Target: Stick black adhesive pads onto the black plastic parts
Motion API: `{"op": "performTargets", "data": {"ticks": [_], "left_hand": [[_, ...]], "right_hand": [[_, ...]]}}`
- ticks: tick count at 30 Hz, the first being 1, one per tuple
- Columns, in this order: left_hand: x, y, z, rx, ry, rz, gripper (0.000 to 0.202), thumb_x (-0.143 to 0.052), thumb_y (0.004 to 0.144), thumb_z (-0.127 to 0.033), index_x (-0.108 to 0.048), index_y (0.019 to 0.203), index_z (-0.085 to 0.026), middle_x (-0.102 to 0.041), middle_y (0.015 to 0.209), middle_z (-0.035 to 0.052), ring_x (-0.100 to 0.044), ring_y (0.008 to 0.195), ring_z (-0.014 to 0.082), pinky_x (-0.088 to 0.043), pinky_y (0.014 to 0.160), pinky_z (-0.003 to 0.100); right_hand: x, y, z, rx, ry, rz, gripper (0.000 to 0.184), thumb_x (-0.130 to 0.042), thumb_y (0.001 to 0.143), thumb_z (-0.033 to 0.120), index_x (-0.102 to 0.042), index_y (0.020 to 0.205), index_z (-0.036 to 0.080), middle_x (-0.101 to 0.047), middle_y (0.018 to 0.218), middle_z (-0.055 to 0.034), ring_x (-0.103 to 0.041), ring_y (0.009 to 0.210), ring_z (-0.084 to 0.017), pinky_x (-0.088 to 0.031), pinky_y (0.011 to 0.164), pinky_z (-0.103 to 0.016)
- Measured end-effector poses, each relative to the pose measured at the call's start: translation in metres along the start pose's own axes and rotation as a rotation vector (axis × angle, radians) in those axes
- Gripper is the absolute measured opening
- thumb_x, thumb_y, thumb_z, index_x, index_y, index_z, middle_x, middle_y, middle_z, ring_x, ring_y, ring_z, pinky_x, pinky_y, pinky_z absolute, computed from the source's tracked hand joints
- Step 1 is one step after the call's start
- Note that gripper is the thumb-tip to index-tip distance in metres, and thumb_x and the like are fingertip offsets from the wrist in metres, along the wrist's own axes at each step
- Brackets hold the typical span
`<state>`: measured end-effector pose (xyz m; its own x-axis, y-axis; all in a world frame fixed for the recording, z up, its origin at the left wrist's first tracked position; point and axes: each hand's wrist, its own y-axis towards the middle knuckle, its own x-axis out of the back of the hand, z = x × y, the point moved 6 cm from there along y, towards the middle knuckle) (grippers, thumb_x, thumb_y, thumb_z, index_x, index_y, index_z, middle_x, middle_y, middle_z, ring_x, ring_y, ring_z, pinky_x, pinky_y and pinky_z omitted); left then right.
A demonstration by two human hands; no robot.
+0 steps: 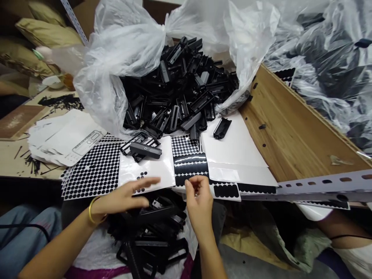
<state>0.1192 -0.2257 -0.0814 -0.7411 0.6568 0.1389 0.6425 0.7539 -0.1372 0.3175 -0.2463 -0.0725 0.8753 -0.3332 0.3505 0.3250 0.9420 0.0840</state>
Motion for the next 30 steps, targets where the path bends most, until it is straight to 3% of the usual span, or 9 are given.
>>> {"op": "performTargets", "data": {"ticks": [2,4,6,9,15,17,21,27,30], "left_hand": [[0.039,0.014,-0.007,-0.044,0.292,-0.295,0.048,-0.053,0.084,-0.026,-0.045,0.132,-0.023,-0.047,0.138,0.01,-0.042,0.127,0.0248,-0.029,0.107,0.044],[0.067,0.034,-0.01,-0.044,0.663,-0.468,0.048,-0.053,0.082,-0.018,-0.047,0.129,-0.017,-0.045,0.138,0.0147,-0.034,0.132,0.0284,-0.022,0.108,0.049],[0.083,0.056,-0.005,0.035,0.972,-0.472,0.044,-0.051,0.079,-0.008,-0.05,0.124,-0.013,-0.053,0.128,0.0174,-0.042,0.126,0.0304,-0.021,0.106,0.053],[0.095,0.073,0.001,0.057,1.073,-0.478,0.043,-0.051,0.077,-0.003,-0.052,0.119,-0.012,-0.061,0.109,0.0149,-0.054,0.107,0.0284,-0.018,0.106,0.053],[0.097,0.059,-0.012,0.01,1.152,-0.668,0.02,-0.06,0.077,-0.019,-0.059,0.096,-0.013,-0.059,0.094,0.0127,-0.053,0.092,0.0287,-0.035,0.087,0.041],[0.092,0.051,-0.014,-0.002,1.034,-0.7,0.013,-0.056,0.081,-0.028,-0.059,0.081,-0.015,-0.058,0.08,0.0082,-0.053,0.081,0.0247,-0.035,0.082,0.038],[0.071,0.031,-0.009,-0.046,0.552,-0.718,0.027,-0.051,0.084,-0.038,-0.051,0.065,-0.019,-0.052,0.067,0.0008,-0.048,0.068,0.0169,-0.037,0.071,0.03],[0.002,0.019,0.025,0.117,-0.525,-0.479,0.032,-0.056,0.079,-0.049,-0.05,0.074,-0.018,-0.054,0.07,-0.0023,-0.05,0.064,0.0106,-0.04,0.062,0.023],[-0.021,0.017,0.03,0.179,-0.755,-0.404,0.033,-0.062,0.075,-0.047,-0.053,0.089,-0.019,-0.057,0.07,-0.0027,-0.052,0.062,0.0098,-0.04,0.059,0.021]], "right_hand": [[-0.017,0.0,0.006,0.029,-0.04,0.152,0.01,-0.05,0.082,0.029,-0.048,0.076,0.021,-0.052,0.068,0.0007,-0.05,0.061,-0.014,-0.041,0.057,-0.026],[-0.044,-0.006,0.014,0.079,-0.112,0.328,0.011,-0.047,0.084,0.025,-0.048,0.074,0.021,-0.053,0.067,0.001,-0.05,0.059,-0.014,-0.04,0.057,-0.026],[-0.072,-0.014,0.02,0.141,-0.217,0.458,0.013,-0.044,0.085,0.021,-0.049,0.073,0.021,-0.056,0.07,-0.0002,-0.052,0.063,-0.014,-0.04,0.059,-0.026],[-0.106,-0.024,0.021,0.211,-0.448,0.554,0.009,-0.045,0.085,0.017,-0.051,0.08,0.021,-0.061,0.081,-0.0041,-0.056,0.073,-0.018,-0.04,0.061,-0.028],[-0.131,-0.024,0.008,0.254,-0.661,0.624,0.007,-0.052,0.082,0.014,-0.052,0.081,0.021,-0.062,0.086,-0.0062,-0.056,0.082,-0.021,-0.04,0.062,-0.029],[-0.128,-0.021,0.006,0.239,-0.58,0.644,0.009,-0.052,0.081,0.014,-0.051,0.076,0.021,-0.06,0.081,-0.0043,-0.055,0.078,-0.019,-0.039,0.062,-0.028],[-0.11,-0.012,0.007,0.117,-0.187,0.625,0.011,-0.052,0.079,0.018,-0.048,0.069,0.021,-0.053,0.066,0.0018,-0.049,0.062,-0.013,-0.038,0.057,-0.025],[-0.074,-0.007,0.009,-0.083,0.217,0.452,0.017,-0.049,0.082,0.033,-0.046,0.07,0.021,-0.043,0.061,0.0043,-0.039,0.053,-0.01,-0.033,0.05,-0.022],[-0.066,-0.009,0.009,-0.12,0.211,0.397,0.017,-0.047,0.082,0.033,-0.046,0.07,0.021,-0.043,0.061,0.004,-0.039,0.053,-0.01,-0.033,0.049,-0.023]]}}
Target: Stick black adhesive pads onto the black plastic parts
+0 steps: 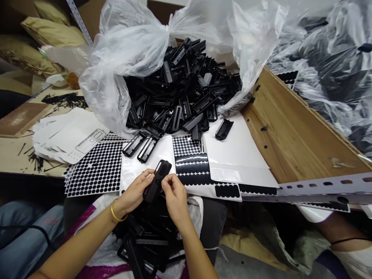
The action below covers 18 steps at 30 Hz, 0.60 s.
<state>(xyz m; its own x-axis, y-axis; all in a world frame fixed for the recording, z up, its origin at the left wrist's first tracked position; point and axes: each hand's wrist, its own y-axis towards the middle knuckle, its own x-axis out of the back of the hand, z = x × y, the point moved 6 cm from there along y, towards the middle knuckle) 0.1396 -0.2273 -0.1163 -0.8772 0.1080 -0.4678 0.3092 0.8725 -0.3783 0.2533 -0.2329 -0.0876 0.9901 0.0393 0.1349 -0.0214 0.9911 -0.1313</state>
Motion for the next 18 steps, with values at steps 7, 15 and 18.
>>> {"op": "performTargets", "data": {"ticks": [7,15,18], "left_hand": [[-0.004,-0.004,0.005,0.031,-0.041,-0.037,0.036,-0.065,0.073,-0.045,-0.054,0.097,-0.02,-0.06,0.074,-0.0023,-0.053,0.064,0.0092,-0.041,0.061,0.02],[-0.004,-0.007,-0.002,-0.059,0.13,-0.083,0.032,-0.058,0.079,-0.045,-0.053,0.099,-0.02,-0.06,0.074,-0.0018,-0.052,0.064,0.0103,-0.04,0.061,0.021],[-0.003,-0.008,-0.006,-0.1,0.263,-0.102,0.028,-0.053,0.083,-0.044,-0.053,0.099,-0.021,-0.061,0.08,-0.0005,-0.054,0.07,0.0113,-0.041,0.065,0.022]], "right_hand": [[0.0,-0.005,0.002,0.042,-0.212,-0.063,0.017,-0.046,0.082,0.028,-0.045,0.066,0.022,-0.046,0.059,0.0034,-0.044,0.056,-0.013,-0.034,0.052,-0.024],[-0.003,-0.004,0.0,0.078,-0.259,-0.073,0.017,-0.044,0.083,0.027,-0.044,0.066,0.022,-0.05,0.061,0.0018,-0.048,0.06,-0.014,-0.037,0.054,-0.025],[-0.005,-0.004,0.001,0.106,-0.333,-0.07,0.017,-0.043,0.083,0.024,-0.042,0.066,0.022,-0.052,0.063,0.0005,-0.05,0.062,-0.015,-0.037,0.057,-0.026]]}}
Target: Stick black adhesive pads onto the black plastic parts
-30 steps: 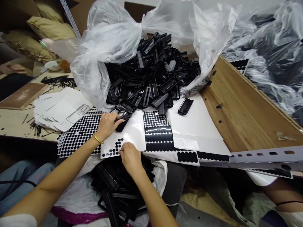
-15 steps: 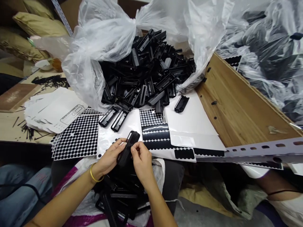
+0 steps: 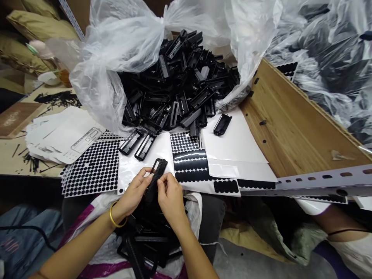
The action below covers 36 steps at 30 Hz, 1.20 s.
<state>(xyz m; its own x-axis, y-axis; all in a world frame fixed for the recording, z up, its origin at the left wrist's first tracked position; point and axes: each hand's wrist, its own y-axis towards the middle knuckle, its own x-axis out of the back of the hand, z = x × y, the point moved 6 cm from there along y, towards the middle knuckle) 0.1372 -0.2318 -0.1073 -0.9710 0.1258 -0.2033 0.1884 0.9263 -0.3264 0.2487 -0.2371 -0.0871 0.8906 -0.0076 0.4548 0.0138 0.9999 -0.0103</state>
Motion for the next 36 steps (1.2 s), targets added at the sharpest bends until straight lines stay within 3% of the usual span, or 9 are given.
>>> {"op": "performTargets", "data": {"ticks": [5,8,11,15,18,21,26,31,36], "left_hand": [[0.001,0.001,-0.002,-0.068,0.084,-0.005,0.024,-0.052,0.084,-0.043,-0.052,0.094,-0.021,-0.061,0.078,-0.0013,-0.056,0.074,0.0123,-0.043,0.071,0.024],[-0.003,0.003,0.007,0.03,-0.073,0.06,0.027,-0.055,0.081,-0.045,-0.049,0.091,-0.021,-0.062,0.073,-0.0021,-0.058,0.067,0.0115,-0.045,0.063,0.023],[-0.01,0.003,0.013,0.148,-0.236,0.148,0.03,-0.059,0.079,-0.046,-0.047,0.086,-0.019,-0.066,0.084,0.0016,-0.063,0.071,0.0132,-0.05,0.064,0.025],[-0.017,-0.001,0.014,0.248,-0.293,0.224,0.03,-0.061,0.078,-0.044,-0.048,0.085,-0.018,-0.065,0.105,0.006,-0.065,0.092,0.0185,-0.055,0.071,0.028],[-0.017,-0.003,0.014,0.274,-0.268,0.232,0.028,-0.059,0.08,-0.043,-0.049,0.09,-0.019,-0.063,0.111,0.0071,-0.064,0.098,0.0213,-0.056,0.073,0.03],[-0.019,-0.005,0.017,0.291,-0.243,0.258,0.029,-0.056,0.083,-0.041,-0.049,0.102,-0.021,-0.063,0.109,0.0068,-0.065,0.098,0.0226,-0.057,0.075,0.032],[-0.026,-0.008,0.016,0.294,-0.248,0.305,0.039,-0.055,0.085,-0.037,-0.043,0.12,-0.025,-0.062,0.111,0.0068,-0.065,0.098,0.0236,-0.057,0.078,0.035],[-0.029,-0.01,0.014,0.303,-0.275,0.302,0.038,-0.056,0.084,-0.036,-0.044,0.118,-0.023,-0.061,0.115,0.0088,-0.066,0.097,0.0241,-0.057,0.077,0.035],[-0.032,-0.007,0.014,0.311,-0.314,0.305,0.031,-0.057,0.083,-0.035,-0.047,0.108,-0.021,-0.061,0.117,0.0095,-0.066,0.096,0.0235,-0.057,0.074,0.033]], "right_hand": [[0.003,0.001,0.001,-0.006,-0.242,-0.015,0.014,-0.041,0.082,0.022,-0.04,0.068,0.023,-0.056,0.067,-0.0023,-0.052,0.062,-0.017,-0.035,0.057,-0.028],[0.007,0.002,-0.01,-0.113,-0.323,0.072,0.02,-0.047,0.083,0.03,-0.04,0.065,0.023,-0.057,0.061,-0.0011,-0.05,0.053,-0.016,-0.029,0.05,-0.026],[0.02,0.0,-0.023,-0.144,-0.27,0.133,0.033,-0.051,0.081,0.043,-0.038,0.058,0.023,-0.051,0.052,0.0021,-0.045,0.047,-0.013,-0.029,0.046,-0.025],[0.068,-0.011,-0.037,-0.047,-0.226,-0.029,0.03,-0.046,0.084,0.044,-0.045,0.063,0.022,-0.051,0.056,0.0026,-0.048,0.051,-0.013,-0.037,0.051,-0.025],[0.115,-0.023,-0.05,-0.022,-0.381,-0.235,0.023,-0.046,0.084,0.04,-0.053,0.074,0.021,-0.057,0.067,-0.001,-0.052,0.059,-0.015,-0.043,0.059,-0.028],[0.139,-0.026,-0.06,0.026,-0.554,-0.296,0.018,-0.048,0.084,0.037,-0.057,0.083,0.021,-0.058,0.077,-0.0046,-0.056,0.069,-0.019,-0.046,0.066,-0.032],[0.135,-0.016,-0.065,0.079,-0.751,-0.249,0.017,-0.046,0.086,0.031,-0.057,0.096,0.022,-0.055,0.088,-0.0079,-0.055,0.083,-0.023,-0.047,0.062,-0.032],[0.133,-0.015,-0.051,0.098,-0.813,-0.209,0.017,-0.044,0.087,0.031,-0.051,0.073,0.022,-0.053,0.078,-0.005,-0.053,0.076,-0.021,-0.042,0.058,-0.03],[0.122,-0.026,-0.029,0.037,-0.521,-0.121,0.021,-0.049,0.084,0.034,-0.049,0.067,0.022,-0.052,0.067,-0.001,-0.049,0.06,-0.016,-0.037,0.054,-0.027]]}}
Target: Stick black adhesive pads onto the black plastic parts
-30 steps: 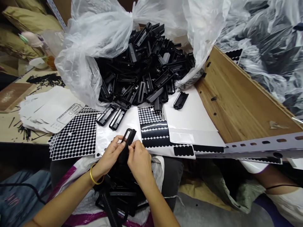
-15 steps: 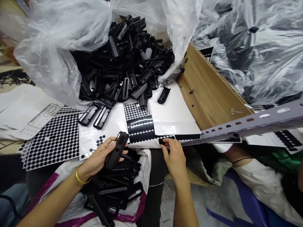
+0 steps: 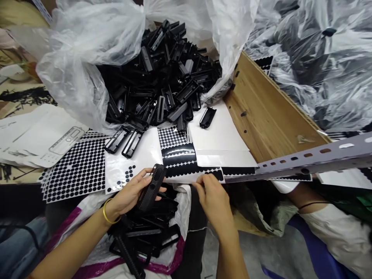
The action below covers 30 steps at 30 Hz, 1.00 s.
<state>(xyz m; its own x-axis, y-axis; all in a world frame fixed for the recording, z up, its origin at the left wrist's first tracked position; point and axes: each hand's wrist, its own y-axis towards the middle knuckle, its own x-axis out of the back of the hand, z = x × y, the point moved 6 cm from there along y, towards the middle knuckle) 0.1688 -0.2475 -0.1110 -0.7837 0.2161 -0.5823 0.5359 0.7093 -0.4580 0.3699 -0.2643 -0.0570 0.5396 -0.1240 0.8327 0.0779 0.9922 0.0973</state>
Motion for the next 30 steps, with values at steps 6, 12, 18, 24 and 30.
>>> {"op": "performTargets", "data": {"ticks": [6,12,18,24,30], "left_hand": [[-0.001,-0.001,0.0,-0.004,0.02,0.029,0.04,-0.06,0.082,-0.034,-0.046,0.118,-0.024,-0.063,0.112,0.0074,-0.067,0.09,0.021,-0.056,0.075,0.034],[0.002,-0.003,-0.001,0.002,0.036,-0.001,0.05,-0.063,0.078,-0.035,-0.044,0.124,-0.024,-0.064,0.107,0.0079,-0.067,0.087,0.0217,-0.056,0.069,0.032],[0.002,-0.003,-0.001,0.017,0.066,-0.018,0.051,-0.063,0.078,-0.035,-0.044,0.124,-0.022,-0.063,0.106,0.0085,-0.067,0.084,0.0207,-0.056,0.065,0.029],[0.001,-0.003,-0.001,0.033,0.1,-0.014,0.054,-0.063,0.078,-0.037,-0.043,0.126,-0.022,-0.063,0.103,0.0082,-0.067,0.084,0.0206,-0.055,0.063,0.028],[0.001,-0.005,0.0,0.032,0.135,-0.032,0.054,-0.061,0.079,-0.038,-0.043,0.127,-0.022,-0.063,0.101,0.008,-0.067,0.085,0.0214,-0.055,0.064,0.029]], "right_hand": [[-0.039,0.003,0.042,-0.184,0.772,0.104,0.018,-0.059,0.078,0.035,-0.05,0.071,0.021,-0.051,0.065,0.0026,-0.048,0.059,-0.012,-0.039,0.055,-0.023],[-0.06,0.011,0.052,-0.193,0.888,0.052,0.014,-0.06,0.075,0.028,-0.048,0.077,0.022,-0.053,0.072,0.0023,-0.052,0.067,-0.012,-0.044,0.062,-0.024],[-0.057,0.011,0.045,-0.151,0.74,0.059,0.013,-0.057,0.077,0.027,-0.045,0.078,0.022,-0.052,0.071,0.0027,-0.05,0.062,-0.012,-0.042,0.059,-0.025],[-0.056,0.013,0.048,-0.135,0.675,0.096,0.011,-0.055,0.077,0.026,-0.045,0.077,0.022,-0.051,0.069,0.0036,-0.047,0.059,-0.011,-0.04,0.056,-0.024],[-0.056,0.013,0.048,-0.145,0.688,0.111,0.012,-0.054,0.078,0.027,-0.044,0.078,0.022,-0.051,0.071,0.0031,-0.048,0.062,-0.012,-0.04,0.058,-0.025]]}}
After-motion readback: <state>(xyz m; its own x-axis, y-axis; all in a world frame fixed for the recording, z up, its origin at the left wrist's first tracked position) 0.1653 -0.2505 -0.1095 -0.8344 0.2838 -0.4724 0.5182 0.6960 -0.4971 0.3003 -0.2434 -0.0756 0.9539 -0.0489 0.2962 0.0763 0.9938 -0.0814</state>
